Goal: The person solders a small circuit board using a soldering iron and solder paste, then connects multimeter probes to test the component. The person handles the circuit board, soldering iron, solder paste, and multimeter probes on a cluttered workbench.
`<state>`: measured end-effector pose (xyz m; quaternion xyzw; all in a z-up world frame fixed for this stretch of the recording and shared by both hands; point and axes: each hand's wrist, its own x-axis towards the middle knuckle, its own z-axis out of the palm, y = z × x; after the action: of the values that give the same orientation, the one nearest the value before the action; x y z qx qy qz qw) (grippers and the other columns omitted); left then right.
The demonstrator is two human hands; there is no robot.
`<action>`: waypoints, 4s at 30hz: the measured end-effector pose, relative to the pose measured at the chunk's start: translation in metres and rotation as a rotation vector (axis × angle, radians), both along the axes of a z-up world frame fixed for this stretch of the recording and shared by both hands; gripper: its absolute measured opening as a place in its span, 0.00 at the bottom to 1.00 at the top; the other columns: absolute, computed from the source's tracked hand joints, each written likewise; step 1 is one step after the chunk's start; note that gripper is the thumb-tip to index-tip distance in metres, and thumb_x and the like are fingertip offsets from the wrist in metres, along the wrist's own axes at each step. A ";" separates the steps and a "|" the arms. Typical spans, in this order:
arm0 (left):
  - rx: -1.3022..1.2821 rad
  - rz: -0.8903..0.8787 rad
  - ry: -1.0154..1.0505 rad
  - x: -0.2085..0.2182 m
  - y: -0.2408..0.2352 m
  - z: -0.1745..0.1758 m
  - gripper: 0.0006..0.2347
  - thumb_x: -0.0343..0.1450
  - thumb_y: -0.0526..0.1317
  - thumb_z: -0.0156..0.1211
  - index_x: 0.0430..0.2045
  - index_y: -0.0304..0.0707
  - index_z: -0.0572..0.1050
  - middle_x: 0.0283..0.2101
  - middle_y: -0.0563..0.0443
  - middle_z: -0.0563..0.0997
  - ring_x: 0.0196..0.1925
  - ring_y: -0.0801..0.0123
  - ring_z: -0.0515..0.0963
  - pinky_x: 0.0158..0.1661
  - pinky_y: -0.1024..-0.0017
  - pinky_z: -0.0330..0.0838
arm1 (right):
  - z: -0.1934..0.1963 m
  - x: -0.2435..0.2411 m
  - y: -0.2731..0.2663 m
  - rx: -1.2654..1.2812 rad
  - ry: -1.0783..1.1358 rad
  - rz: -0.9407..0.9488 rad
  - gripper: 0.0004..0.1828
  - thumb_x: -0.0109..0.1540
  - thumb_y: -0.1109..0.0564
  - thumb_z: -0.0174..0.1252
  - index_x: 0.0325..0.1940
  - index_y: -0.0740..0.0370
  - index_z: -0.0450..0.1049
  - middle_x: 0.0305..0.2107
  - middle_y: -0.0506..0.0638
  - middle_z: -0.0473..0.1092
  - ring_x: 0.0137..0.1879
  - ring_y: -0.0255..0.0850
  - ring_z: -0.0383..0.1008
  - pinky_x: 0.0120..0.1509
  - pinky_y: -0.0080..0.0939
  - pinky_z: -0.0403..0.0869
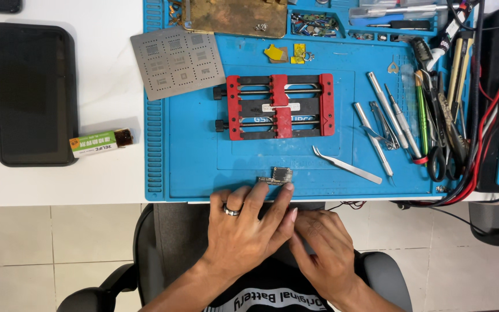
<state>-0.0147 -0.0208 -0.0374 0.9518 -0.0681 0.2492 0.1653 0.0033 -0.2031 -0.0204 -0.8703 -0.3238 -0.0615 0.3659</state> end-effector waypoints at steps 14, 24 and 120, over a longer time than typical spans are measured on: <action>-0.053 -0.024 0.019 0.005 0.005 0.011 0.12 0.78 0.52 0.67 0.51 0.56 0.87 0.52 0.51 0.81 0.45 0.58 0.75 0.40 0.58 0.72 | 0.025 0.070 -0.033 -0.295 -0.214 -0.176 0.15 0.72 0.57 0.70 0.61 0.65 0.81 0.58 0.61 0.78 0.55 0.56 0.72 0.59 0.53 0.69; -0.276 -0.003 0.045 0.005 0.034 0.023 0.05 0.77 0.35 0.72 0.45 0.39 0.85 0.48 0.43 0.79 0.44 0.53 0.78 0.47 0.59 0.78 | 0.016 0.084 -0.032 -0.237 -0.139 -0.129 0.07 0.75 0.63 0.64 0.54 0.70 0.76 0.49 0.61 0.78 0.54 0.58 0.76 0.60 0.55 0.69; -0.369 0.222 0.234 0.018 0.034 0.034 0.04 0.71 0.42 0.70 0.30 0.64 0.83 0.39 0.63 0.81 0.40 0.64 0.76 0.55 0.52 0.59 | 0.017 0.097 -0.022 -0.297 -0.050 0.383 0.19 0.69 0.63 0.71 0.64 0.55 0.80 0.51 0.51 0.76 0.50 0.50 0.76 0.52 0.54 0.76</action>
<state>0.0031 0.0135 -0.0038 0.9296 0.1030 0.1623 0.3146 0.1000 -0.2247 -0.0032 -0.8355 -0.4974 0.0360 0.2306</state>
